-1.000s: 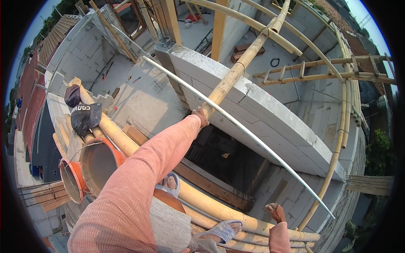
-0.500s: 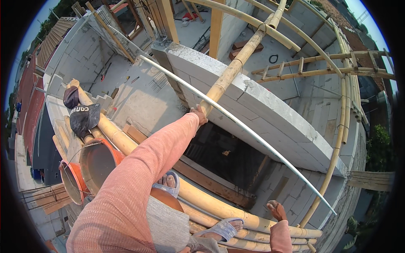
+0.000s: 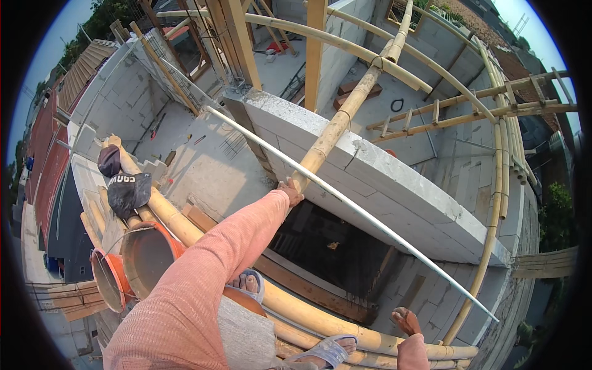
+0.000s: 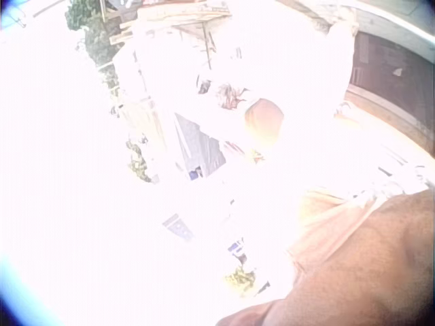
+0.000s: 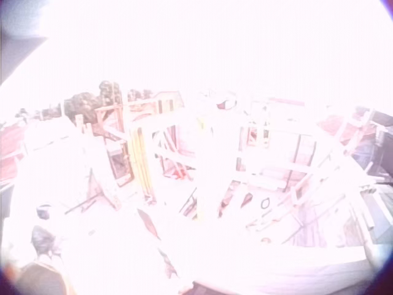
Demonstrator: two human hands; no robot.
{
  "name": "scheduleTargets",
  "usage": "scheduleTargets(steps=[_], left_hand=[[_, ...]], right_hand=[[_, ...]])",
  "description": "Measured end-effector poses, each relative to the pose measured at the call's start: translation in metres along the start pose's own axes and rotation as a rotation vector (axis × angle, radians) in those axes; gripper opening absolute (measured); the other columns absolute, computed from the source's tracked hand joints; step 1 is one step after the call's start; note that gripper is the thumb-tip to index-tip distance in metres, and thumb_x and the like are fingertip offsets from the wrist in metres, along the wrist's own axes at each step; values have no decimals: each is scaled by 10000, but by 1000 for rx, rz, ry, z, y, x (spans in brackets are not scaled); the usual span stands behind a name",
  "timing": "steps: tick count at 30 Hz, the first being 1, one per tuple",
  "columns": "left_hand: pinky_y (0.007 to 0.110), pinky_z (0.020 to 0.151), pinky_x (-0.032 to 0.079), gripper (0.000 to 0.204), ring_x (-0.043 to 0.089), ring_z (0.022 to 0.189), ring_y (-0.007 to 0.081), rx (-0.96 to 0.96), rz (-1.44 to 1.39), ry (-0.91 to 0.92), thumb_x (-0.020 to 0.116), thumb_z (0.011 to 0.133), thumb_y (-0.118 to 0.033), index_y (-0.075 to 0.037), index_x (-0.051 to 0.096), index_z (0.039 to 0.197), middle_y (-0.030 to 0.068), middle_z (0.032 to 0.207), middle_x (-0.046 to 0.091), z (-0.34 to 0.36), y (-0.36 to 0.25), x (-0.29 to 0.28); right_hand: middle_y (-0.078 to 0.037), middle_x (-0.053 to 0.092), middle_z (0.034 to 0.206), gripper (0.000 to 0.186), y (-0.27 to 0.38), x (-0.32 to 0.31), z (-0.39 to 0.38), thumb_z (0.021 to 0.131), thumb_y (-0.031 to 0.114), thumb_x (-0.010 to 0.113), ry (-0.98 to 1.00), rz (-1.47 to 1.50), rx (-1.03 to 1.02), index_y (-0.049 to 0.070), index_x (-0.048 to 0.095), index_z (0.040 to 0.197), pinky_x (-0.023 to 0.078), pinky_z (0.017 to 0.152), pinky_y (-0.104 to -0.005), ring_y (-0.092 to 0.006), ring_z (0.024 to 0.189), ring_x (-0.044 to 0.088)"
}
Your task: The person applies cement onto a structure using a trowel from a bucket, tosses the empty bucket down, and turns around on the bamboo scaffolding to hold a bamboo pole.
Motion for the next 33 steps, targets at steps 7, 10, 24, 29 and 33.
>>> scheduleTargets(steps=[7,10,24,29,33], left_hand=[[480,1223,266,1051,255,1496,490,11,-14,-11,541,944,-586,-12,-28,1616,350,1631,118,7,3,5],[481,1209,300,1095,295,1480,477,-28,-15,-4,618,914,-557,-5,-19,1613,350,1611,174,11,4,4],[510,1205,303,1292,295,1470,509,-1,107,45,769,847,-530,60,-124,1571,413,1592,146,24,6,15],[507,1209,295,1241,296,1468,512,1,87,34,731,875,-532,51,-110,1578,414,1587,157,23,9,14],[503,1204,303,1209,311,1459,512,30,-89,107,704,888,-531,54,-96,1580,414,1582,171,15,-10,21]], right_hand=[[-173,718,1151,378,15,-6,4,967,363,629,-3,-34,-36,66,689,1195,495,961,-407,-342,1103,663],[-174,720,1144,380,19,-9,2,966,364,630,-17,-6,-31,65,686,1192,495,959,-408,-342,1100,666],[-167,727,1118,407,1,1,6,963,407,621,1,-64,-32,70,688,1181,503,932,-413,-344,1082,672],[-168,728,1104,414,3,1,8,962,422,619,-9,-92,-54,74,693,1175,507,914,-421,-353,1055,675],[-192,719,1109,378,-9,4,-1,953,399,629,-3,-70,-36,90,706,1157,518,921,-461,-408,1066,663]])
Point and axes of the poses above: each hand's wrist, its own z-axis towards the middle knuckle, its own x-axis out of the palm, y = z × x, the point moved 9 cm from there along z, towards the middle knuckle
